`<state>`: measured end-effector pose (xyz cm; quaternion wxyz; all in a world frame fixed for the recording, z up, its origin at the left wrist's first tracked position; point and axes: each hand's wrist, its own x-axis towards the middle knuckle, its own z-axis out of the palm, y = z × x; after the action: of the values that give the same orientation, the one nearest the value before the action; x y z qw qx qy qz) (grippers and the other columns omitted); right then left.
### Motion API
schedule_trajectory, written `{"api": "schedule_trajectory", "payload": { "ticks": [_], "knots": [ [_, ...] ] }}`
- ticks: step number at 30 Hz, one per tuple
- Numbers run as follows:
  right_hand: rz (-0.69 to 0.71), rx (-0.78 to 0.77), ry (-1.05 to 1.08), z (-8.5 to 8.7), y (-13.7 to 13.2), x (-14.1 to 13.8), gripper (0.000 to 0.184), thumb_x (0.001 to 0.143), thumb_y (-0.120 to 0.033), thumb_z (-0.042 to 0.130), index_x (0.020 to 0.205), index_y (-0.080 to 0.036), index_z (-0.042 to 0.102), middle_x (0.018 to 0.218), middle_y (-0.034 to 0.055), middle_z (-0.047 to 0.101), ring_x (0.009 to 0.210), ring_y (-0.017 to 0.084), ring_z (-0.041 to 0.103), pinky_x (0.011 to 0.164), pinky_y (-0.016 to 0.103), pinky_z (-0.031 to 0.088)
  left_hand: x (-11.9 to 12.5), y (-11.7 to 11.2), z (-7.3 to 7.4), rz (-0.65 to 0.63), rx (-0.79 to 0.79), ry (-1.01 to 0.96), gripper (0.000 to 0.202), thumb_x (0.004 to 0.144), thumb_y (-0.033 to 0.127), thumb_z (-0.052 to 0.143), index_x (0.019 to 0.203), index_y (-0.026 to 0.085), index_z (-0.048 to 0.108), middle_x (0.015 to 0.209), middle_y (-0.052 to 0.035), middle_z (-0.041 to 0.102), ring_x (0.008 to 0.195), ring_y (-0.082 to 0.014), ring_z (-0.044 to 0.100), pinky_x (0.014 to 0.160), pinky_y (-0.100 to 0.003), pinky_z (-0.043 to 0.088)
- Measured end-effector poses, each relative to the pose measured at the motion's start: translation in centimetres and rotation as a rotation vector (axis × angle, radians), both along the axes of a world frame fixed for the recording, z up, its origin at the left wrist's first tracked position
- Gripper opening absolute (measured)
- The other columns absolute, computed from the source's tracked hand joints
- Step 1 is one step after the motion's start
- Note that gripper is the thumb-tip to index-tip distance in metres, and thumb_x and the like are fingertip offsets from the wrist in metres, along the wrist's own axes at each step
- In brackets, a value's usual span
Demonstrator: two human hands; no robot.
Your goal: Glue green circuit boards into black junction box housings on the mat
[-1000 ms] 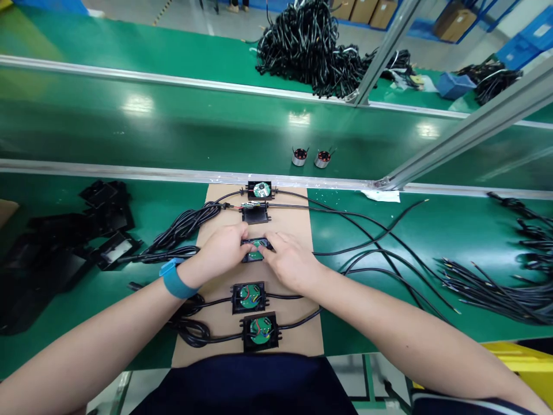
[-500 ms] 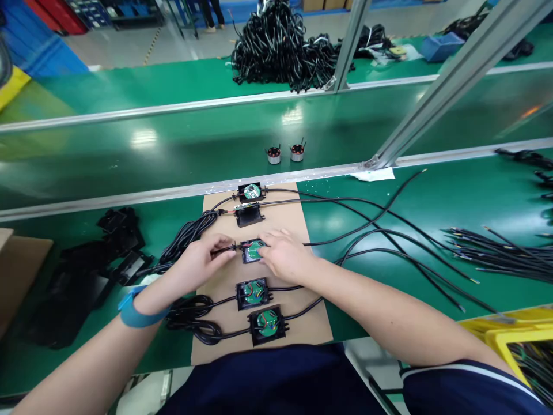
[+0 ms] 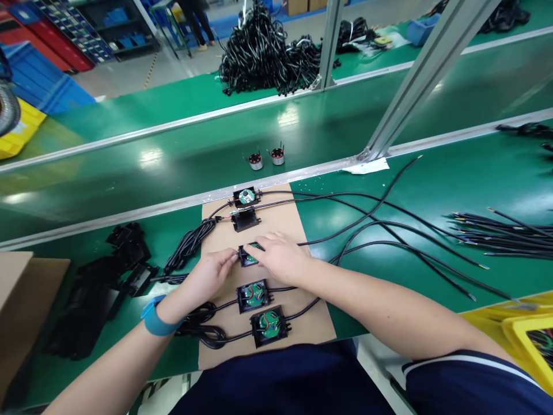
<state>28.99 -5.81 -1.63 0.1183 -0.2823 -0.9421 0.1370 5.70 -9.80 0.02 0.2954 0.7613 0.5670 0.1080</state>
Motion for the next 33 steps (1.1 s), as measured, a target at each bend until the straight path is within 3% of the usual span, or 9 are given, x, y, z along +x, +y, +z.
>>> {"api": "schedule_trajectory", "payload": {
  "ticks": [4, 9, 12, 18, 23, 26, 29, 33],
  "knots": [
    [0.021, 0.021, -0.065, -0.2, 0.1, 0.0, 0.044, 0.101, -0.026, 0.052, 0.145, -0.024, 0.054, 0.122, 0.0147, 0.062, 0.108, 0.026, 0.053, 0.094, 0.044, 0.042, 0.2, -0.4, -0.6, 0.037, 0.017, 0.106, 0.025, 0.102, 0.023, 0.038, 0.087, 0.02, 0.058, 0.075, -0.0035, 0.065, 0.068, -0.0164, 0.058, 0.066, -0.027, 0.039],
    [0.057, -0.001, -0.174, 0.4, 0.2, -0.1, 0.048, 0.1, -0.023, 0.049, 0.148, -0.029, 0.051, 0.115, 0.0156, 0.059, 0.105, 0.028, 0.052, 0.089, 0.043, 0.038, 0.6, -0.4, -0.2, 0.023, -0.037, 0.281, 0.025, 0.1, 0.022, 0.038, 0.095, 0.02, 0.062, 0.073, -0.0055, 0.068, 0.066, -0.0192, 0.062, 0.062, -0.028, 0.038],
    [0.055, -0.029, -0.228, 0.8, 0.2, -0.4, 0.046, 0.102, -0.025, 0.046, 0.147, -0.029, 0.053, 0.109, 0.0151, 0.057, 0.101, 0.028, 0.052, 0.084, 0.04, 0.036, 0.6, 0.7, 0.1, -0.042, -0.077, 0.351, 0.024, 0.098, 0.02, 0.041, 0.094, 0.02, 0.064, 0.079, -0.0082, 0.071, 0.073, -0.0215, 0.067, 0.064, -0.03, 0.041],
    [0.036, -0.126, -0.247, 1.8, 0.5, -1.2, 0.039, 0.104, -0.029, 0.04, 0.134, -0.024, 0.065, 0.119, 0.0164, 0.054, 0.101, 0.027, 0.05, 0.083, 0.038, 0.035, 0.9, 2.7, 1.1, -0.183, -0.131, 0.489, 0.023, 0.094, 0.019, 0.046, 0.089, 0.018, 0.068, 0.091, -0.012, 0.074, 0.089, -0.0265, 0.069, 0.074, -0.035, 0.045],
    [0.056, -0.225, -0.186, 2.1, -0.4, -0.5, 0.037, 0.101, -0.028, 0.05, 0.134, -0.023, 0.066, 0.117, 0.0159, 0.054, 0.103, 0.027, 0.05, 0.088, 0.039, 0.039, 2.2, -0.7, 1.8, -0.156, 0.079, 0.619, 0.024, 0.09, 0.013, 0.046, 0.098, 0.013, 0.069, 0.094, -0.0176, 0.07, 0.089, -0.0321, 0.067, 0.086, -0.047, 0.044],
    [0.092, -0.244, -0.138, 2.5, -1.3, 0.2, 0.035, 0.098, -0.028, 0.057, 0.131, -0.025, 0.068, 0.121, 0.0155, 0.056, 0.106, 0.027, 0.053, 0.091, 0.04, 0.042, 1.7, -2.2, 1.9, -0.158, 0.121, 0.484, 0.018, 0.092, 0.02, 0.05, 0.094, 0.015, 0.067, 0.092, -0.0149, 0.067, 0.089, -0.0301, 0.064, 0.083, -0.044, 0.045],
    [0.037, -0.194, -0.05, 3.2, -0.3, 0.3, 0.034, 0.097, -0.03, 0.058, 0.129, -0.024, 0.068, 0.124, 0.0151, 0.059, 0.108, 0.028, 0.055, 0.094, 0.043, 0.043, 0.1, -0.5, 2.2, -0.087, 0.253, 0.366, 0.017, 0.096, 0.026, 0.05, 0.097, 0.017, 0.064, 0.1, -0.0142, 0.066, 0.097, -0.0293, 0.06, 0.086, -0.042, 0.044],
    [-0.214, -0.039, 0.075, 3.3, 4.7, -0.9, 0.032, 0.094, -0.014, 0.053, 0.122, -0.016, 0.068, 0.128, 0.0163, 0.063, 0.119, 0.03, 0.051, 0.1, 0.047, 0.04, -2.0, 5.1, 2.1, 0.02, 0.45, 0.333, 0.029, 0.091, 0.024, 0.061, 0.12, 0.018, 0.058, 0.126, -0.0168, 0.062, 0.121, -0.0337, 0.05, 0.096, -0.046, 0.04]
  ]
}}
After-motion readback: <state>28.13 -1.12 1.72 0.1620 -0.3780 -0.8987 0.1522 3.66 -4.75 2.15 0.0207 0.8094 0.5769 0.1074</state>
